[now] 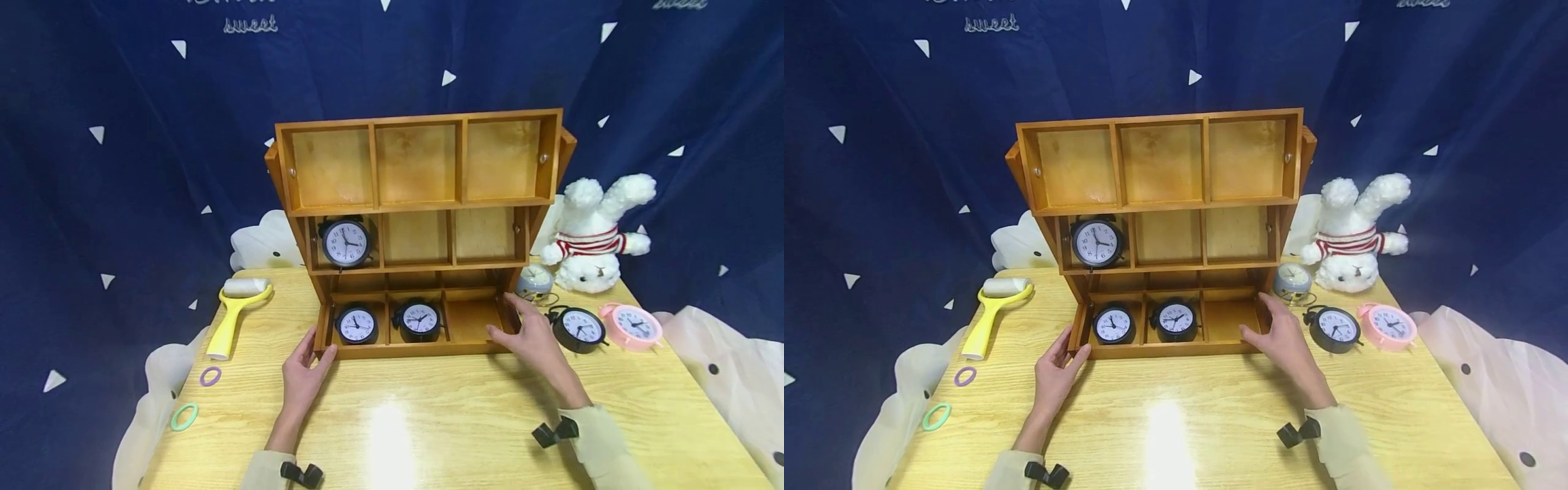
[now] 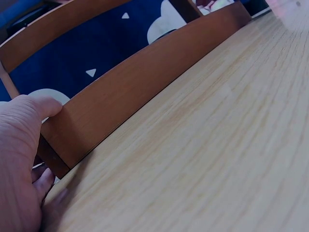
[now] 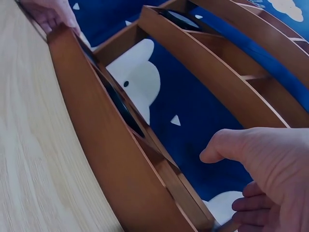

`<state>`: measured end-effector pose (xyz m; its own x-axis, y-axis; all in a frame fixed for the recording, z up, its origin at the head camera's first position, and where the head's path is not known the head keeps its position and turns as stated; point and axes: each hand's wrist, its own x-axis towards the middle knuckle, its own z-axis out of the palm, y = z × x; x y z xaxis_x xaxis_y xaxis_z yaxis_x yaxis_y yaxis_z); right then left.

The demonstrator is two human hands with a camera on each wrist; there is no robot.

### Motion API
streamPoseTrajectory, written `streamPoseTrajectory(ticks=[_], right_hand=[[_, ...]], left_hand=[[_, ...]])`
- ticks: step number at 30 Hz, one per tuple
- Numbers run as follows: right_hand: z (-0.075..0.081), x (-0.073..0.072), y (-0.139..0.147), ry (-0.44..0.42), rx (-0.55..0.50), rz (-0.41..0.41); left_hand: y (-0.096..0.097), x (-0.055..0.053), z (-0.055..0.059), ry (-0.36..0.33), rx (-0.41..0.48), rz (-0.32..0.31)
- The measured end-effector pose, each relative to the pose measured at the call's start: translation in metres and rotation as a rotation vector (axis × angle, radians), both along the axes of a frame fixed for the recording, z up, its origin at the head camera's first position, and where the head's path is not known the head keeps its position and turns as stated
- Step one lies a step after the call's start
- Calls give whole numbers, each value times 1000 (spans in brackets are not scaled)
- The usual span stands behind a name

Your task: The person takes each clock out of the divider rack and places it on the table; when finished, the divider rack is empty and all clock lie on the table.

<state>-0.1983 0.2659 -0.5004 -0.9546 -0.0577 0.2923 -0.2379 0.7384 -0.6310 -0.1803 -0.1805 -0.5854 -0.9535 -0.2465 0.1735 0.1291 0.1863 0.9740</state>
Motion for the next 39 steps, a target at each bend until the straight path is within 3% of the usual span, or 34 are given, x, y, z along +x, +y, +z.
streamPoseTrajectory(ticks=[24, 28, 39], right_hand=[[-3, -22, -85, -67, -67, 263], [-1, -28, -94, -94, -68, 262], [-3, -30, -111, -176, 64, 221]], left_hand=[[-1, -1, 0, 16, -19, 0], [-1, -1, -1, 20, -5, -2], [-1, 0, 1, 0, 6, -15]])
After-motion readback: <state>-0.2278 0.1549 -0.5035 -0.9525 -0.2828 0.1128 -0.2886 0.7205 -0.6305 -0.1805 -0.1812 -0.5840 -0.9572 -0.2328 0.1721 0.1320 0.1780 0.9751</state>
